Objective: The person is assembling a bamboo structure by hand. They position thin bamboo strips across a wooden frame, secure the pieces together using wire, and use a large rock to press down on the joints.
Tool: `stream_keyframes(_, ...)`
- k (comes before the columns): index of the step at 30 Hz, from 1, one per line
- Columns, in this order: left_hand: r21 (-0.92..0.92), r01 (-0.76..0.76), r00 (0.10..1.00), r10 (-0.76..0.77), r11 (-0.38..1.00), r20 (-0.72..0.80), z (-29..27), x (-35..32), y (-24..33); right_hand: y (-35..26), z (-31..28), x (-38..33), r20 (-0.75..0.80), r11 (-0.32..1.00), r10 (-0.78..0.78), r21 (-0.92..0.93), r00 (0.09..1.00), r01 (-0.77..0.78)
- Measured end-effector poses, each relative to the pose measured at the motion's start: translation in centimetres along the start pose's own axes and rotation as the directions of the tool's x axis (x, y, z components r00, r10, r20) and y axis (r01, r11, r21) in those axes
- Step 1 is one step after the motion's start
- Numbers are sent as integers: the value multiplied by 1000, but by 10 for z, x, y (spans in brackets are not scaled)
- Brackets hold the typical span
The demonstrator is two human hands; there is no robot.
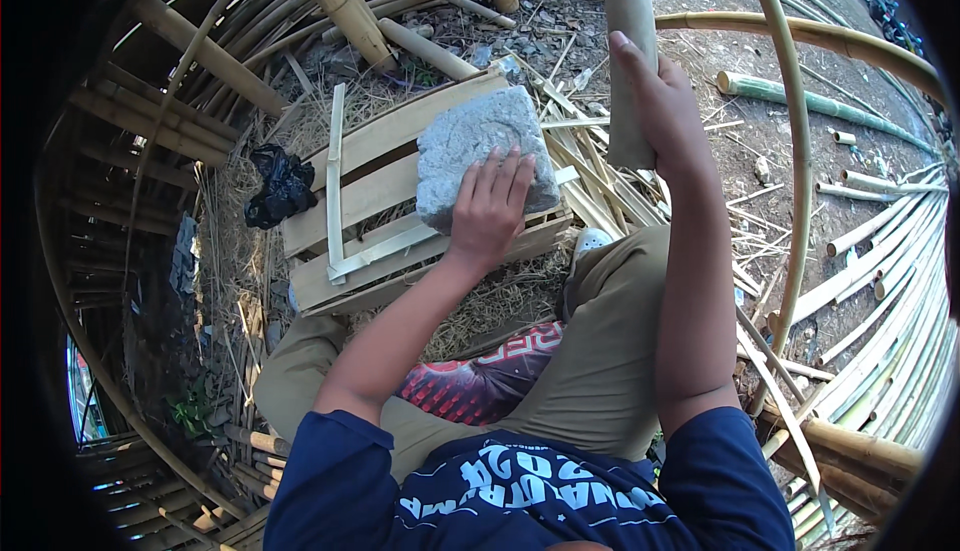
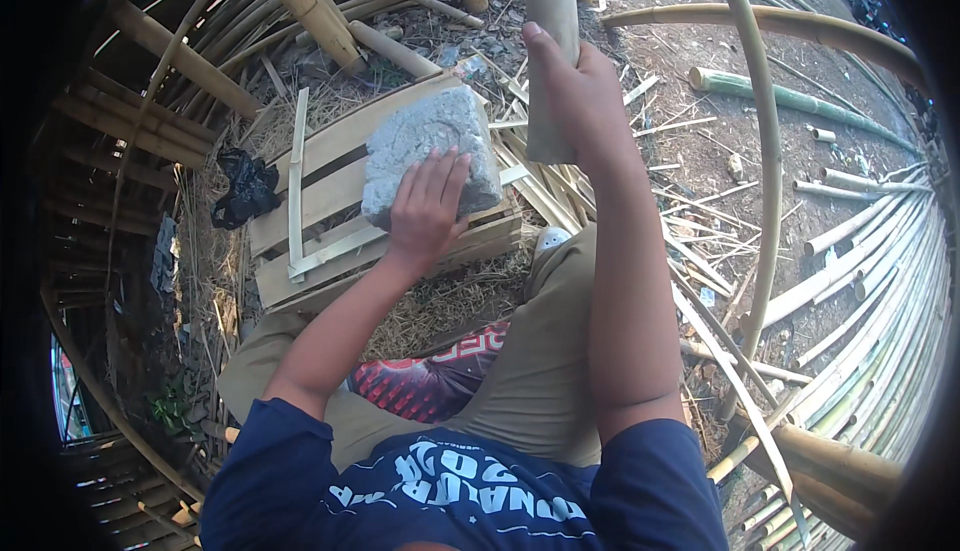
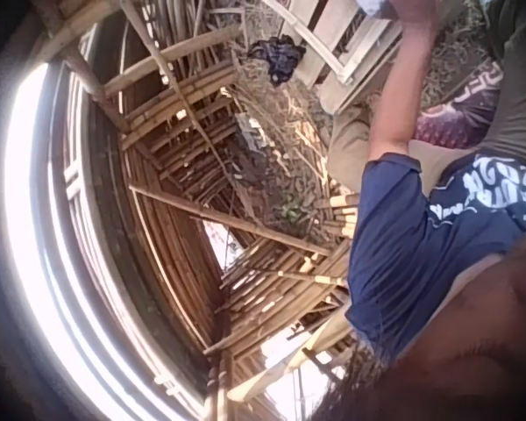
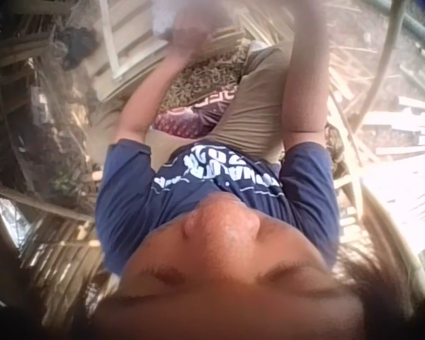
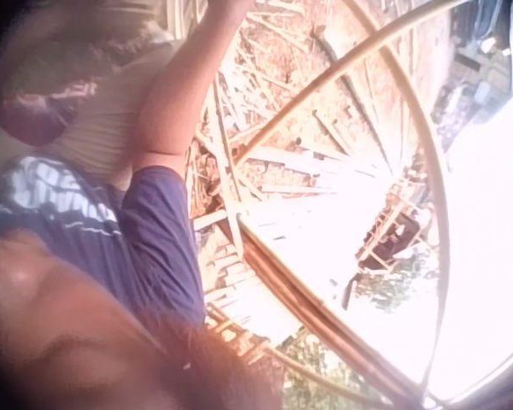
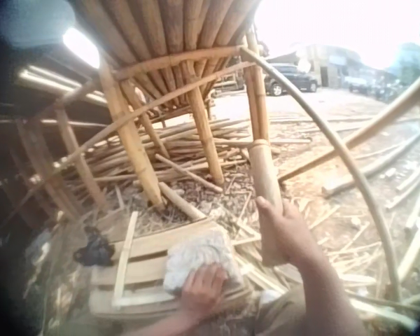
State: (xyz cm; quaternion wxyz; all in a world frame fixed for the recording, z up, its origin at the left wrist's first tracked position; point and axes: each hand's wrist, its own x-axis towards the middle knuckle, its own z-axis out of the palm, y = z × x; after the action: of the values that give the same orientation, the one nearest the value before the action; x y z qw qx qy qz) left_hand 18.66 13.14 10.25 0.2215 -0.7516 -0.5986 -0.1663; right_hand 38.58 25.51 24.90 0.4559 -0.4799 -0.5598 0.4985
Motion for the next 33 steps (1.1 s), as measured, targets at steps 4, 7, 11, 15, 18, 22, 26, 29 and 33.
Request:
stream_keyframes(4, 44, -40, 999, 40, 998, 7, 23, -14, 15, 4, -3, -1, 4, 1000, -18, -8, 1000, 18)
stream_keyframes(7, 133, -35, 999, 40, 990, -30, 31, -20, 20, 3, -3, -5, 12, 1000, 6, -26, 1000, -5)
stream_keyframes(11, -38, 57, 994, -53, 998, 95, 14, -16, 25, 5, 1, -5, 58, 996, 38, -80, 998, -33)
stream_keyframes(15, -216, 122, 984, -90, 969, 153, -22, -17, 22, 7, 21, -6, 128, 992, 25, -128, 991, -8)
stream_keyframes(18, -250, 208, 970, -167, 945, 177, -71, -43, -13, 7, 43, -19, 212, 978, -44, -188, 976, 85)
stream_keyframes(22, -231, 519, 841, -444, 823, 308, -147, -100, -89, 4, 74, -36, 411, 925, -131, -277, 902, 260)
stream_keyframes(26, -113, 719, 669, -638, 686, 383, -166, -183, -170, -4, 122, -65, 572, 807, -136, -409, 809, 425)
stream_keyframes(29, -182, 884, 461, -741, 430, 489, -135, -236, -201, 4, 173, -84, 686, 792, -31, -427, 727, 436)
stream_keyframes(33, -357, 916, 345, -810, 182, 474, -89, -273, -204, 19, 239, -96, 824, 765, 123, -434, 552, 476)
